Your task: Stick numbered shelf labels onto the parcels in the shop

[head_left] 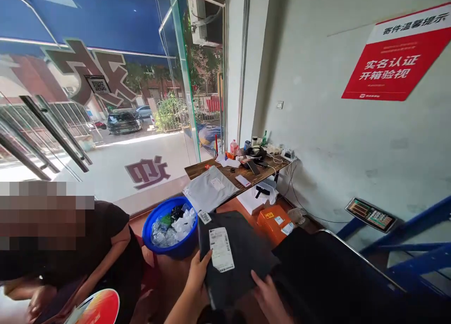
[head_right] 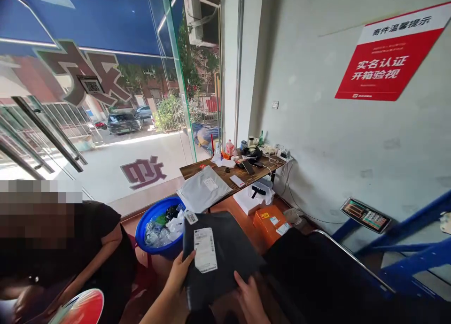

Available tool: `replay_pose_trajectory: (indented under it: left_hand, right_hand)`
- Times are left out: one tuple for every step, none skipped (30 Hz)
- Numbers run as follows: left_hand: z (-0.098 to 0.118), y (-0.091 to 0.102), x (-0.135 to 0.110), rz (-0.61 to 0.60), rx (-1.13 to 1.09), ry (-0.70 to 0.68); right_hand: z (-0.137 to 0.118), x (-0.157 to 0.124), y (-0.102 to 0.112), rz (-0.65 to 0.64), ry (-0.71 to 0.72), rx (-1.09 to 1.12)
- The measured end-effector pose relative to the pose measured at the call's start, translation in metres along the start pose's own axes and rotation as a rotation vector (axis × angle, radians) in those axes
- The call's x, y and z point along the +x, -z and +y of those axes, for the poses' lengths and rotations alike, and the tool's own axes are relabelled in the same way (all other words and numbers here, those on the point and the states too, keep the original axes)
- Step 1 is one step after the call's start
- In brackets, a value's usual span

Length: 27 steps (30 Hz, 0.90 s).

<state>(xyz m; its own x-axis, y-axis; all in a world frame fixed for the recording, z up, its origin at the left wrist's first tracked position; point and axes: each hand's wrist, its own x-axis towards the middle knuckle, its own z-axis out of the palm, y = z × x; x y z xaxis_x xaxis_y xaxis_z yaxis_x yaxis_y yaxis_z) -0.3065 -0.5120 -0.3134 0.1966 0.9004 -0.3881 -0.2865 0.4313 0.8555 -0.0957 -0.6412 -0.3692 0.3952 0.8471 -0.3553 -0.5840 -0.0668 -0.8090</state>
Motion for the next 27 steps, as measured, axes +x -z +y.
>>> replay_pose_trajectory:
  left_hand:
    - [0.012,0.001,0.022,0.069,-0.017,-0.006]
    - [0.023,0.004,0.044,0.175,-0.057,0.004]
    - [0.031,0.007,0.066,0.269,-0.09,0.02]
    - [0.037,0.01,0.088,0.363,-0.103,0.034]
    - [0.042,0.013,0.111,0.441,-0.099,0.038]
    - [0.047,0.015,0.135,0.503,-0.075,0.033]
    - [0.051,0.015,0.161,0.552,-0.036,0.015]
    - [0.056,0.015,0.189,0.583,0.009,-0.011]
    - [0.062,0.013,0.218,0.603,0.049,-0.04]
    - [0.069,0.01,0.249,0.604,0.081,-0.067]
    - [0.077,0.006,0.28,0.596,0.102,-0.09]
    - [0.087,0.002,0.312,0.577,0.116,-0.106]
    - [0.097,-0.003,0.343,0.553,0.122,-0.115]
    - [0.107,-0.008,0.373,0.532,0.124,-0.116]
    - [0.116,-0.013,0.402,0.516,0.126,-0.11]
    - [0.123,-0.019,0.43,0.503,0.127,-0.097]
    - [0.129,-0.024,0.455,0.494,0.128,-0.075]
    - [0.133,-0.029,0.478,0.485,0.127,-0.047]
    - [0.135,-0.034,0.499,0.478,0.129,-0.011]
    - [0.135,-0.039,0.517,0.476,0.133,0.028]
    - [0.134,-0.043,0.532,0.48,0.141,0.064]
    - [0.133,-0.046,0.544,0.492,0.154,0.094]
    - [0.131,-0.049,0.553,0.511,0.172,0.114]
    - [0.129,-0.051,0.558,0.54,0.194,0.125]
    - [0.127,-0.053,0.561,0.58,0.217,0.128]
    - [0.125,-0.055,0.56,0.629,0.24,0.125]
    - [0.124,-0.057,0.557,0.684,0.26,0.119]
  right_hand:
    - [-0.016,0.03,-0.021,-0.034,-0.024,0.023]
    - [-0.029,0.059,-0.042,-0.064,-0.034,0.014]
    - [-0.04,0.089,-0.063,-0.088,-0.039,-0.015]
    - [-0.049,0.118,-0.083,-0.118,-0.02,-0.047]
    - [-0.056,0.148,-0.102,-0.147,0.009,-0.081]
    - [-0.061,0.178,-0.119,-0.171,0.033,-0.111]
    - [-0.065,0.207,-0.135,-0.188,0.043,-0.136]
    - [-0.069,0.237,-0.149,-0.196,0.039,-0.155]
    - [-0.072,0.267,-0.162,-0.199,0.021,-0.168]
    - [-0.076,0.297,-0.174,-0.196,-0.007,-0.176]
    - [-0.08,0.327,-0.185,-0.192,-0.032,-0.176]
    - [-0.084,0.355,-0.194,-0.187,-0.047,-0.173]
    - [-0.089,0.382,-0.202,-0.178,-0.051,-0.167]
    - [-0.094,0.407,-0.208,-0.168,-0.053,-0.17]
    - [-0.1,0.431,-0.212,-0.158,-0.053,-0.19]
    - [-0.105,0.453,-0.215,-0.148,-0.051,-0.228]
    - [-0.11,0.474,-0.215,-0.139,-0.051,-0.275]
    - [-0.115,0.494,-0.212,-0.124,-0.053,-0.325]
    - [-0.12,0.514,-0.207,-0.099,-0.054,-0.373]
    - [-0.125,0.533,-0.2,-0.059,-0.048,-0.417]
    - [-0.13,0.553,-0.192,-0.004,-0.034,-0.456]
    - [-0.135,0.572,-0.182,0.06,-0.013,-0.498]
    - [-0.141,0.592,-0.171,0.126,0.016,-0.551]
    - [-0.147,0.612,-0.161,0.189,0.049,-0.614]
    - [-0.153,0.631,-0.15,0.24,0.083,-0.684]
    - [-0.159,0.65,-0.141,0.277,0.118,-0.758]
    - [-0.166,0.669,-0.133,0.296,0.152,-0.832]
